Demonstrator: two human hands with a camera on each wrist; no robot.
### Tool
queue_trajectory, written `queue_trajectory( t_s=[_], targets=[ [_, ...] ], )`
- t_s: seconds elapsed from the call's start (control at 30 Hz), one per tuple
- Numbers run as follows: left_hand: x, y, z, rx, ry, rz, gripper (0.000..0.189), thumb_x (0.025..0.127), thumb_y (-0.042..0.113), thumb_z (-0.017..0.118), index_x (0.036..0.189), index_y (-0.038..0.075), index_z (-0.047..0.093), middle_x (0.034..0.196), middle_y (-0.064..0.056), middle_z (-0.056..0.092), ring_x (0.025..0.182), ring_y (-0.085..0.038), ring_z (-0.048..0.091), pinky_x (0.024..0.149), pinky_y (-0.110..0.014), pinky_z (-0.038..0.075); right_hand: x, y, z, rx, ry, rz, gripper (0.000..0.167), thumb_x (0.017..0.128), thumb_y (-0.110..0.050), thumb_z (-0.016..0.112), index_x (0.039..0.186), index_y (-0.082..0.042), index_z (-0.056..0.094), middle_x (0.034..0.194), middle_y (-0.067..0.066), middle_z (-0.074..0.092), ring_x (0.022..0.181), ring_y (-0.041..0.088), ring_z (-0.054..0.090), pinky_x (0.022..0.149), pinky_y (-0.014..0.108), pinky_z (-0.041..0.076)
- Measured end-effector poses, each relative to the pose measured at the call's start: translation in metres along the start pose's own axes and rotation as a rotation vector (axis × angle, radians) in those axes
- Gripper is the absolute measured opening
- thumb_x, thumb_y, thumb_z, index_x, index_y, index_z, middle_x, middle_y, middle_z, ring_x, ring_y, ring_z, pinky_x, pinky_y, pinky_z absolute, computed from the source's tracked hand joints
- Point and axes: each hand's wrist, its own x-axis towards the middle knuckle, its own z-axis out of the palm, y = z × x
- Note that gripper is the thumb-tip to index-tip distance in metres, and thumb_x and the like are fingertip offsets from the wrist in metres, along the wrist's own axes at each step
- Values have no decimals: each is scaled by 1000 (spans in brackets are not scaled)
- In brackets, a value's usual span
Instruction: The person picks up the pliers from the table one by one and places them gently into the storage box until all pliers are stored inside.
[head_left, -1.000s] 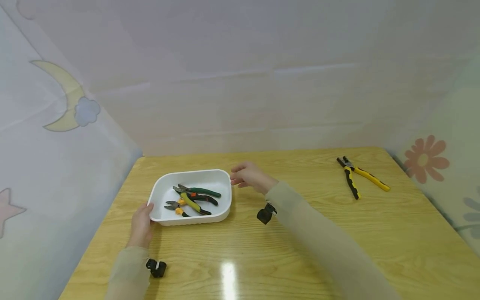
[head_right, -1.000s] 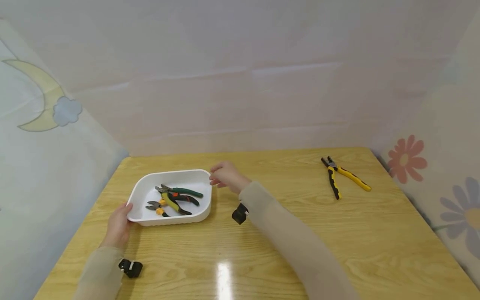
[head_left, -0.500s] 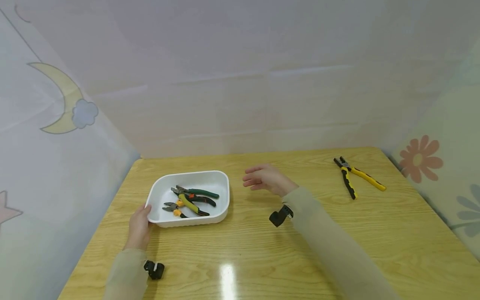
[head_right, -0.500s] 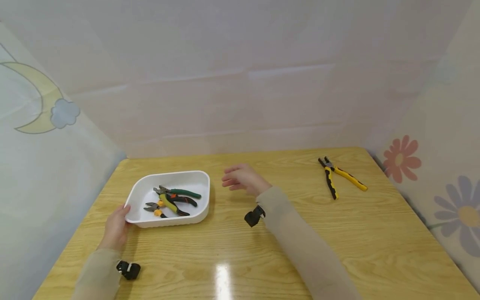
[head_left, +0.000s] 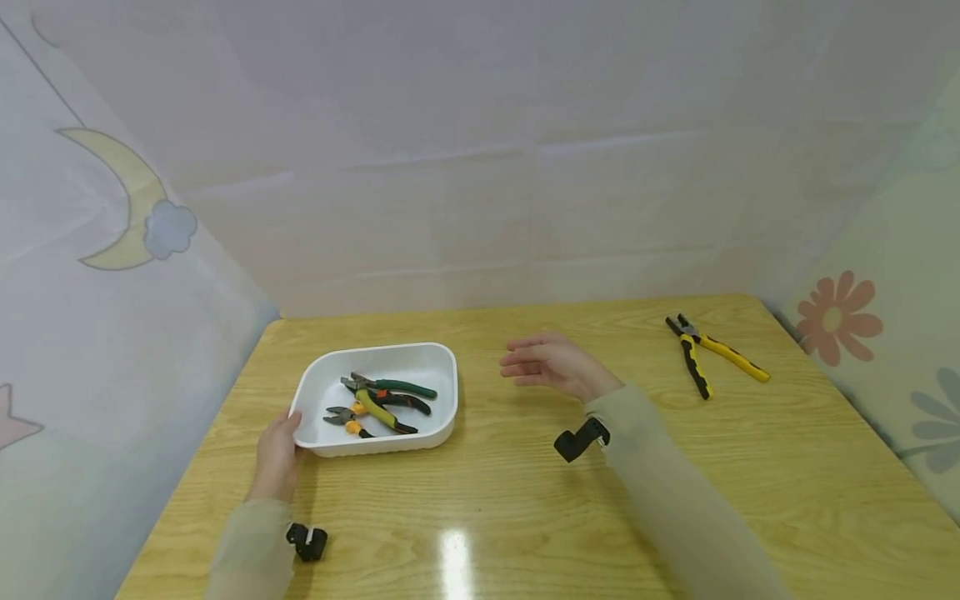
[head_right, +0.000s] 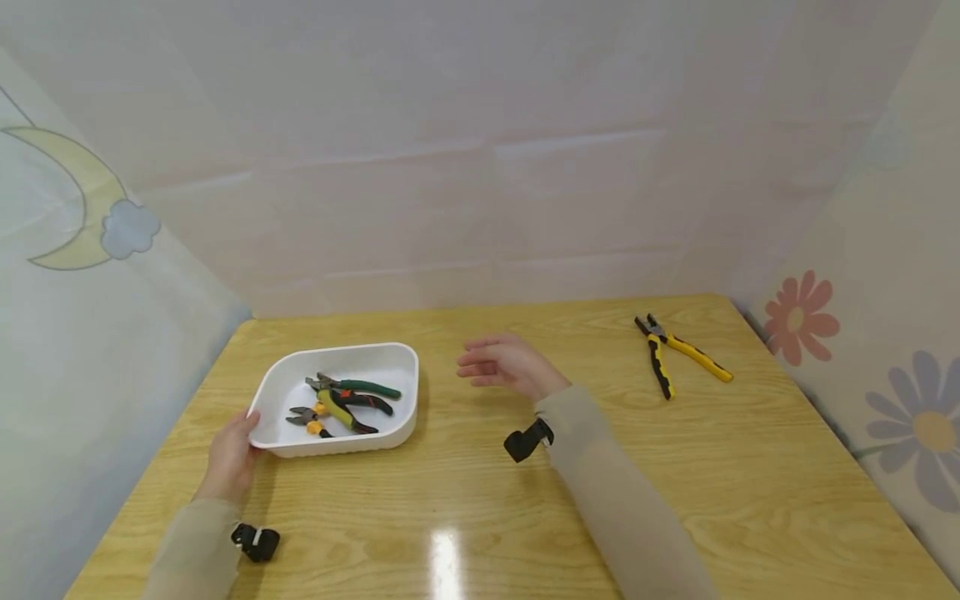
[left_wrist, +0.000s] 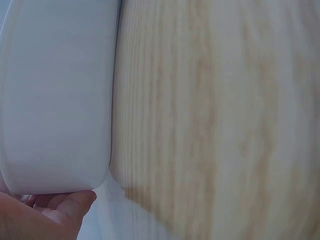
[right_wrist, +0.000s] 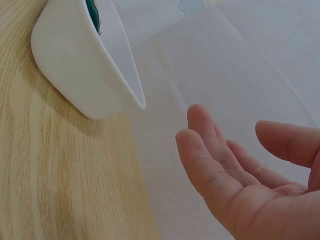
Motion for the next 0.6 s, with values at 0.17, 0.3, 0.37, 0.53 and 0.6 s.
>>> queue_trajectory(
  t_s=[0.17,0.3,0.37,0.53,0.6],
  targets=[
    [-1,-1,-1,-6,5,7,56,106,23,26,151,-7,11,157,-23,15,142,-31,19,117,-37,19,-8,3,-11,63,-20,11,48,103,-2,40,145,14,25,108,13,66,91,16,68,86,32,55],
    [-1,-1,-2,-1,-2,5,56,107,24,24,151,-7,10,157,-23,14,142,-31,19,117,-37,19,-12,5,-19,87,-36,16,48,104,-3,38,146,15,22,106,11,67,91,16,68,90,35,53],
    [-1,-1,-2,4,-11,7,56,107,24,24,151,-8,10,157,-23,14,142,-31,19,117,-37,19,-14,6,-23,91,-39,12,49,104,-3,38,146,16,21,106,11,67,92,17,68,92,37,52],
    [-2,0,-1,10,-23,9,56,106,23,23,151,-9,9,157,-24,13,142,-32,18,117,-37,18,-21,9,-35,88,-23,8,49,105,-3,37,146,16,19,108,10,66,94,17,68,93,36,51],
    [-2,0,-1,10,-22,10,56,107,23,23,151,-9,9,157,-24,12,143,-32,17,118,-38,18,-25,9,-39,83,-20,4,49,105,-3,36,146,16,18,108,10,66,95,16,67,94,36,51]
  ],
)
